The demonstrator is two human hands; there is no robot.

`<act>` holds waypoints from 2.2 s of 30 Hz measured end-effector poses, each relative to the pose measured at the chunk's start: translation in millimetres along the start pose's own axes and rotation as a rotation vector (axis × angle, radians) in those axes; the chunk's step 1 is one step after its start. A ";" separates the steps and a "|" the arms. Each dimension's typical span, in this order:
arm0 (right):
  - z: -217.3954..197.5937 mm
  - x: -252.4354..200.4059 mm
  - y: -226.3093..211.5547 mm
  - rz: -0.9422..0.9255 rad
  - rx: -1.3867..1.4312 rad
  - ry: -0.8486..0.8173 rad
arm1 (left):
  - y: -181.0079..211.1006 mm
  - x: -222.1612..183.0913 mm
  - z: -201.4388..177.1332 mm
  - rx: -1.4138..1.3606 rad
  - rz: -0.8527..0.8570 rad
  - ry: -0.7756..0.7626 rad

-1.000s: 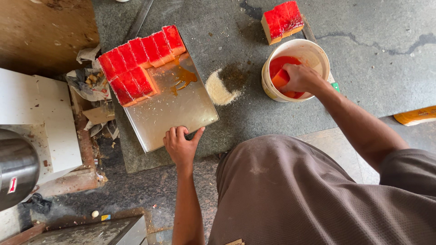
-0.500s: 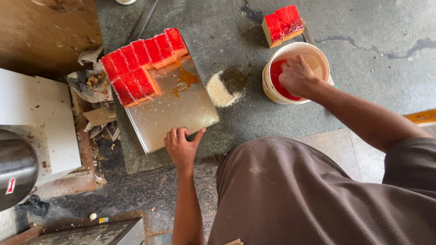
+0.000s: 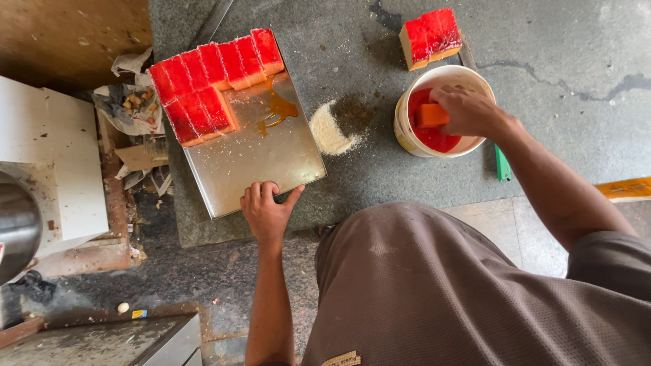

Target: The person dips rectangular sponge cake pieces into a red liquid within a bucket, coats them with crumbs, and places them on a metal tray.

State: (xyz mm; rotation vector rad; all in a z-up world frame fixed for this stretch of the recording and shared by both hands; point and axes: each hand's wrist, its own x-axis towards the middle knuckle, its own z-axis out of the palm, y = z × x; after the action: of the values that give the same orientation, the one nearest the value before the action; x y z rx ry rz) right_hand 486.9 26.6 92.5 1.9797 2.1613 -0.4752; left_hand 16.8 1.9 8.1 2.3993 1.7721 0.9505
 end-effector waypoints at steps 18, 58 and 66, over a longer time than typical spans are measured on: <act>1.1 -13.9 -8.3 0.080 0.130 -0.030 | -1.9 -2.7 3.1 0.009 -0.001 -0.036; 57.5 22.5 6.5 0.279 0.681 -0.147 | -1.5 -1.1 -0.2 -0.005 0.000 -0.020; -10.1 -7.7 7.9 0.217 1.684 -0.147 | 0.4 -0.3 -1.5 -0.007 -0.007 -0.012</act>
State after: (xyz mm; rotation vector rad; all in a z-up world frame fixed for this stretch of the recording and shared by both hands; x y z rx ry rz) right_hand 496.4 23.4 103.6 2.3646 1.2215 -2.8643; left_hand 16.4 0.9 9.3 2.3879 1.7685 0.9375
